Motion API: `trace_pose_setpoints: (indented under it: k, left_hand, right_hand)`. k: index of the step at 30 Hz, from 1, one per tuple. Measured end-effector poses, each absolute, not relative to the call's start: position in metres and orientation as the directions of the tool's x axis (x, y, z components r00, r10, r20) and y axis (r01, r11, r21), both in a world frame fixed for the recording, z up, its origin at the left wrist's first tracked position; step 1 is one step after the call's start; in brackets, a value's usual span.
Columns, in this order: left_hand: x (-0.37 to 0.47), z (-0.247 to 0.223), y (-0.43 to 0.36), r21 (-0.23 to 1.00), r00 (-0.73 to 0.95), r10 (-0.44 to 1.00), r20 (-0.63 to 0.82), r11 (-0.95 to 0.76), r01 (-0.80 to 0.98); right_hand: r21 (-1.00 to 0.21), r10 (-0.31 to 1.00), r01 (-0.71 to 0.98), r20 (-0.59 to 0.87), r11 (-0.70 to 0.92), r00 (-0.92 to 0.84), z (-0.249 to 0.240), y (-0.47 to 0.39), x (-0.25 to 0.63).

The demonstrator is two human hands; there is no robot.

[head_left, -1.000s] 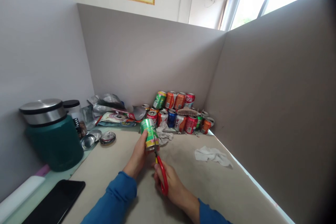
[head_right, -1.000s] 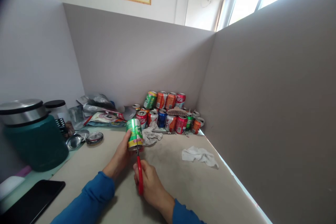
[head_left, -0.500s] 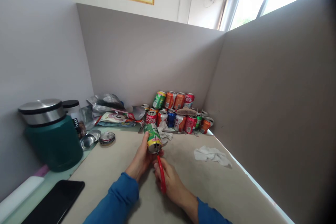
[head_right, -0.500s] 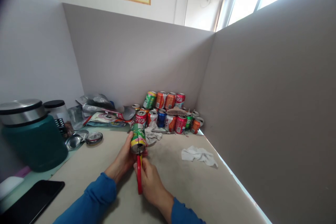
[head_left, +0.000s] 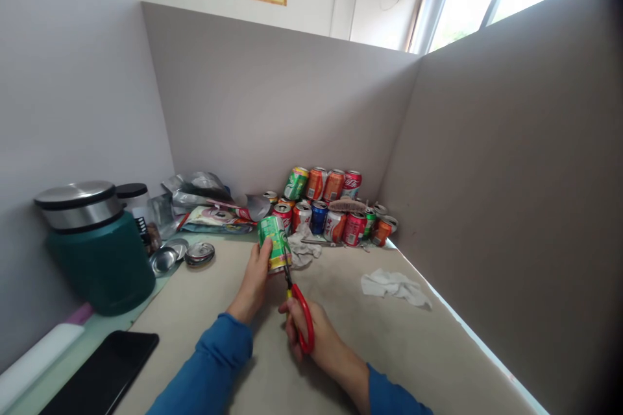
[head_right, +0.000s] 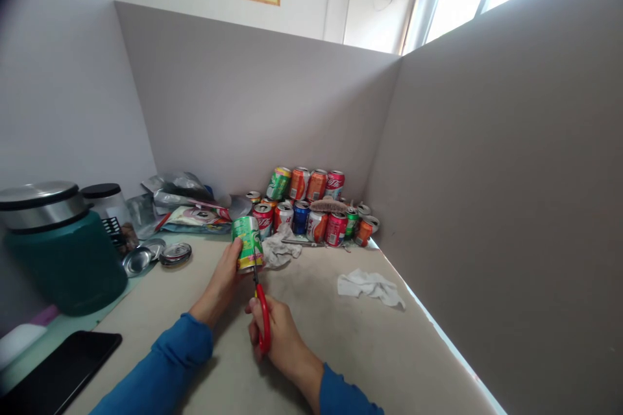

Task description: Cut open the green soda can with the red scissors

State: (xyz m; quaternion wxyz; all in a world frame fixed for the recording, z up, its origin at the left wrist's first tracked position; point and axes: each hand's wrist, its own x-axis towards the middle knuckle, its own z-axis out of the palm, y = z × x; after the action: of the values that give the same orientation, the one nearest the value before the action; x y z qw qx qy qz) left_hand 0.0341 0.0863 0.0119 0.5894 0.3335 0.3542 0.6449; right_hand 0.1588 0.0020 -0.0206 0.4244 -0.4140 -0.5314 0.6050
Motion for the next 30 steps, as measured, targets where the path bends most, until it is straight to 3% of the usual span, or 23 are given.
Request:
trace_pose_setpoints:
  k: [4,14,30]
  left_hand:
    - [0.035,0.016,0.085,0.876,-0.089,0.994,0.061,-0.095,-0.472]
    - [0.033,0.014,0.085,0.807,-0.009,0.988,0.153,-0.13,-0.576]
    - [0.042,0.017,0.076,0.838,0.208,0.959,-0.191,0.27,-0.475]
  right_hand:
    - [-0.995,0.962,-0.072,-0.042,-0.063,-0.269,-0.02,0.001,0.158]
    - [-0.993,0.962,-0.109,-0.018,-0.05,-0.271,-0.025,0.003,0.158]
    - [-0.968,0.938,-0.212,-0.053,-0.132,-0.342,-0.023,0.006,0.16]
